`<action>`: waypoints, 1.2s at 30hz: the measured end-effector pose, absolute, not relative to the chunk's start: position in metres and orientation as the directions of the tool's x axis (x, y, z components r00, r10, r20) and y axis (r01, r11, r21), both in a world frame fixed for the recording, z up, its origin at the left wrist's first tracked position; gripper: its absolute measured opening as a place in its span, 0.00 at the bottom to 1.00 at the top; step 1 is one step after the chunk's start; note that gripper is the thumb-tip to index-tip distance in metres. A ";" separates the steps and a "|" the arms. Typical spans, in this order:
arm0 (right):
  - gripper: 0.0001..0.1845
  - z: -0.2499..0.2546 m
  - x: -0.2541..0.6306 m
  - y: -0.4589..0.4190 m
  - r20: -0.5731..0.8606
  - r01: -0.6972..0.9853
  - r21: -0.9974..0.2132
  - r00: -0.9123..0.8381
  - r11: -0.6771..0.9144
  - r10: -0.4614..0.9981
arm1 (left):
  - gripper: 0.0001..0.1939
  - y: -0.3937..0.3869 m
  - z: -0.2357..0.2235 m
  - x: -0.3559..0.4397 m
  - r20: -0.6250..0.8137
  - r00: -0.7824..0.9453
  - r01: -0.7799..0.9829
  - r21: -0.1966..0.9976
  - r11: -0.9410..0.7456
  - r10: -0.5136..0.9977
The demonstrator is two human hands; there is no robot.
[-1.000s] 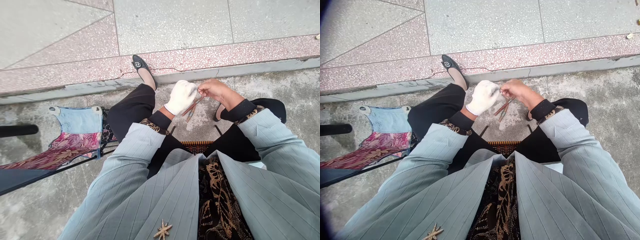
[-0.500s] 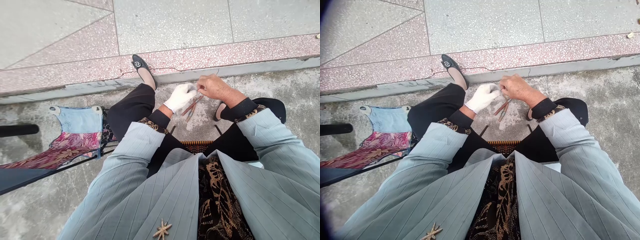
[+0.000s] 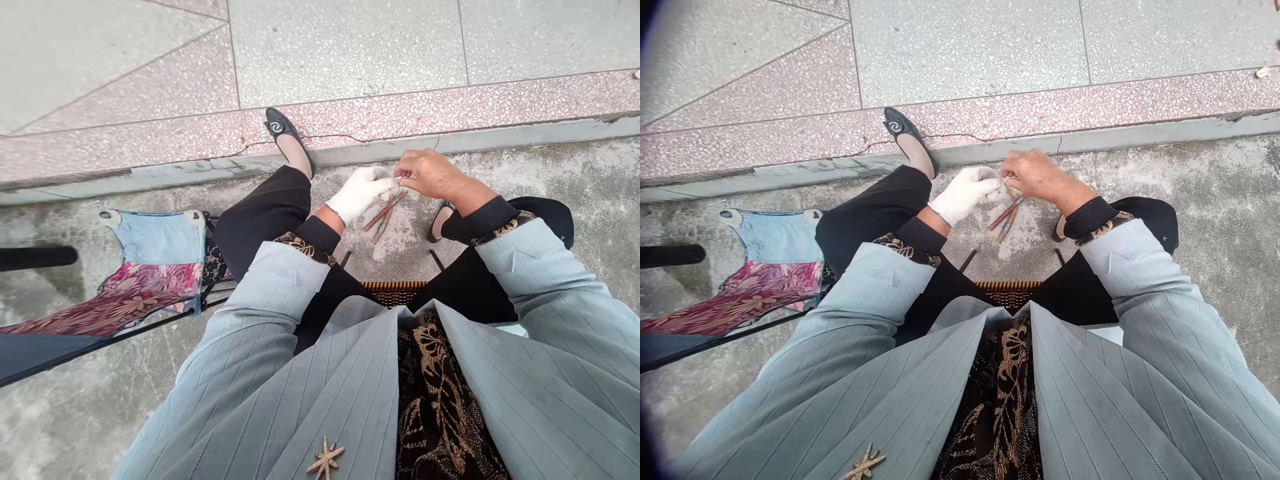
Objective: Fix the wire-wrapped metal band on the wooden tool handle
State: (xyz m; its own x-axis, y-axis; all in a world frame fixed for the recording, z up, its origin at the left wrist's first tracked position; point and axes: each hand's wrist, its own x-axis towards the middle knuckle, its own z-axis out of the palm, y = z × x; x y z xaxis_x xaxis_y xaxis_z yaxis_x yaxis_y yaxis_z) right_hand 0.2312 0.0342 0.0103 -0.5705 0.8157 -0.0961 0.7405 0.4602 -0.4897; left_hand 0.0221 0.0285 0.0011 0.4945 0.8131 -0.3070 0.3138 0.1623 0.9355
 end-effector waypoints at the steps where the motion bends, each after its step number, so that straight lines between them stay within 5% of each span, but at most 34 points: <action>1: 0.11 0.009 0.231 0.034 -0.054 0.740 -0.459 -0.575 0.491 0.816 | 0.06 0.028 0.001 0.022 -0.320 0.488 0.246 0.943 0.224 0.812; 7: 0.17 0.011 0.229 0.031 0.043 0.730 -0.381 -0.600 0.568 0.799 | 0.08 0.029 -0.016 0.022 -0.325 0.483 0.079 0.941 0.330 0.813; 20: 0.18 0.016 0.217 0.027 0.037 0.712 -0.527 -0.527 0.465 0.849 | 0.08 0.027 -0.014 0.022 -0.288 0.470 0.126 0.957 0.260 0.834; 23: 0.13 0.015 0.215 0.027 -0.038 0.691 -0.669 -0.399 0.273 0.916 | 0.08 0.029 -0.009 0.020 -0.226 0.492 0.274 0.957 0.096 0.841; 27: 0.11 0.010 0.212 0.027 -0.344 0.420 -0.876 -0.201 -0.237 0.917 | 0.10 0.030 -0.006 0.018 -0.046 0.521 0.510 0.818 -0.267 0.853; 31: 0.09 0.009 0.214 0.029 -0.640 0.114 -0.751 -0.367 -0.650 0.675 | 0.10 0.029 -0.014 0.018 0.106 0.599 0.569 0.641 -0.516 0.793; 34: 0.10 0.010 0.218 0.031 -0.658 0.123 -0.708 -0.471 -0.695 0.587 | 0.11 0.029 -0.017 0.018 0.147 0.650 0.550 0.586 -0.595 0.745; 36: 0.10 0.010 0.219 0.032 -0.618 0.207 -0.782 -0.379 -0.588 0.689 | 0.12 0.027 -0.015 0.019 0.135 0.598 0.587 0.597 -0.547 0.790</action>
State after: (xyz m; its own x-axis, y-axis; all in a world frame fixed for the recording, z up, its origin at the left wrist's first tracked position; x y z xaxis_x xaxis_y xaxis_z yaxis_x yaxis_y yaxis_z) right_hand 0.2191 0.0315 0.0103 -0.3788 0.6886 -0.6183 0.2068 -0.5882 -0.7818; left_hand 0.0193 0.0268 -0.0150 0.5984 0.7897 0.1353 0.5866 -0.5469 0.5973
